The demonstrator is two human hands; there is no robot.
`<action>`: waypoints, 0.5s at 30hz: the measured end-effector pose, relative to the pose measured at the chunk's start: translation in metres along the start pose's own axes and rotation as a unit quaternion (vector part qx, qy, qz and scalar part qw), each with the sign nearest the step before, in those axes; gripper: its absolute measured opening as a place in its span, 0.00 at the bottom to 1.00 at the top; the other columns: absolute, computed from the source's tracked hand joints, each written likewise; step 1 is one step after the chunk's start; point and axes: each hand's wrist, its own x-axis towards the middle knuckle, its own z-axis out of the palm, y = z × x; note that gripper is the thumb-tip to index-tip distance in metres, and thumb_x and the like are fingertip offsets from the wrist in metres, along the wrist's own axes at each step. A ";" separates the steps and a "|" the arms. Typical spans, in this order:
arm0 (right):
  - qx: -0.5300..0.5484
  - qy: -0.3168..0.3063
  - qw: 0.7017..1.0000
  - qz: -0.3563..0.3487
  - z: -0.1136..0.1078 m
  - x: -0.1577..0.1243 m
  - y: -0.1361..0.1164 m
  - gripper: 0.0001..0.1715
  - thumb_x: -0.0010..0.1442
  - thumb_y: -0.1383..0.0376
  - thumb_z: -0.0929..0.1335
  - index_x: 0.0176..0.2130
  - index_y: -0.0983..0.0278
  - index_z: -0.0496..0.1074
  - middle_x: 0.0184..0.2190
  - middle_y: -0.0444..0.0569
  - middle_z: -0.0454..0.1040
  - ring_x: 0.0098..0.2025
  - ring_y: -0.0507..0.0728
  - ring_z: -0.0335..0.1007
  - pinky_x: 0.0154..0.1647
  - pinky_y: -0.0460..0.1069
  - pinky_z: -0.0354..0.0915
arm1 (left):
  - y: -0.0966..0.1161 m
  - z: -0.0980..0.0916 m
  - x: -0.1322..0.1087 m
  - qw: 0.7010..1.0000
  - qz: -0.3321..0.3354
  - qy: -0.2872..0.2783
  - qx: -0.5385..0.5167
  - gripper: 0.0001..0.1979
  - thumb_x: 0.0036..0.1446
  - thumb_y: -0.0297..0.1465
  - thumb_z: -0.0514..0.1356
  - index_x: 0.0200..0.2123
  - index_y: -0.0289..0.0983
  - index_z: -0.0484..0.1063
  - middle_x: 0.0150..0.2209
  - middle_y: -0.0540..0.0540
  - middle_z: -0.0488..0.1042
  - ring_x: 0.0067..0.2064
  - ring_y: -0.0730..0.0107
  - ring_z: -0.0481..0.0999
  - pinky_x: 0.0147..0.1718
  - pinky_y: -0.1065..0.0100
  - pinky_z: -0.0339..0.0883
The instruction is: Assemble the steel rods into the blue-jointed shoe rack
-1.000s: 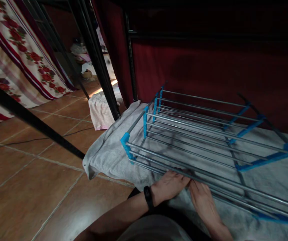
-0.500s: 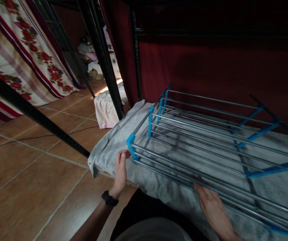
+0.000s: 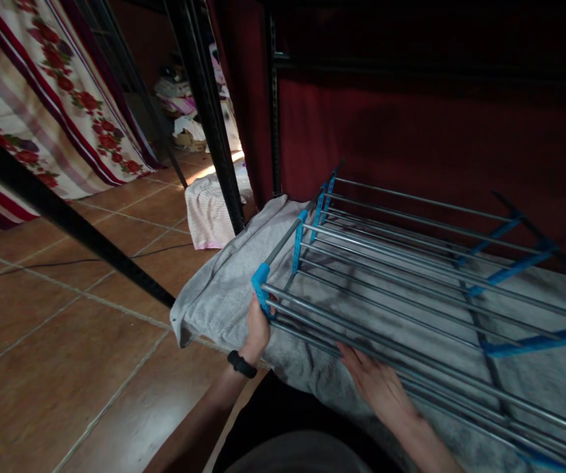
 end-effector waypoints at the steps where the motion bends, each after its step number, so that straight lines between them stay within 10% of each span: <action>1: 0.001 -0.007 1.000 -0.004 -0.001 0.010 -0.004 0.25 0.70 0.67 0.59 0.64 0.59 0.63 0.53 0.49 0.77 0.40 0.56 0.79 0.40 0.50 0.72 | 0.000 0.001 0.001 1.000 -0.005 -0.003 -0.013 0.29 0.64 0.55 0.48 0.22 0.40 0.66 0.18 0.51 0.65 0.22 0.71 0.63 0.24 0.68 0.61; 15: 0.122 -0.056 0.991 -0.009 -0.022 0.033 0.001 0.25 0.72 0.61 0.56 0.64 0.52 0.65 0.59 0.49 0.73 0.55 0.61 0.74 0.59 0.55 0.67 | 0.005 0.006 0.006 0.987 -0.077 -0.016 -0.137 0.23 0.58 0.50 0.58 0.20 0.40 0.62 0.17 0.54 0.62 0.19 0.75 0.60 0.21 0.70 0.60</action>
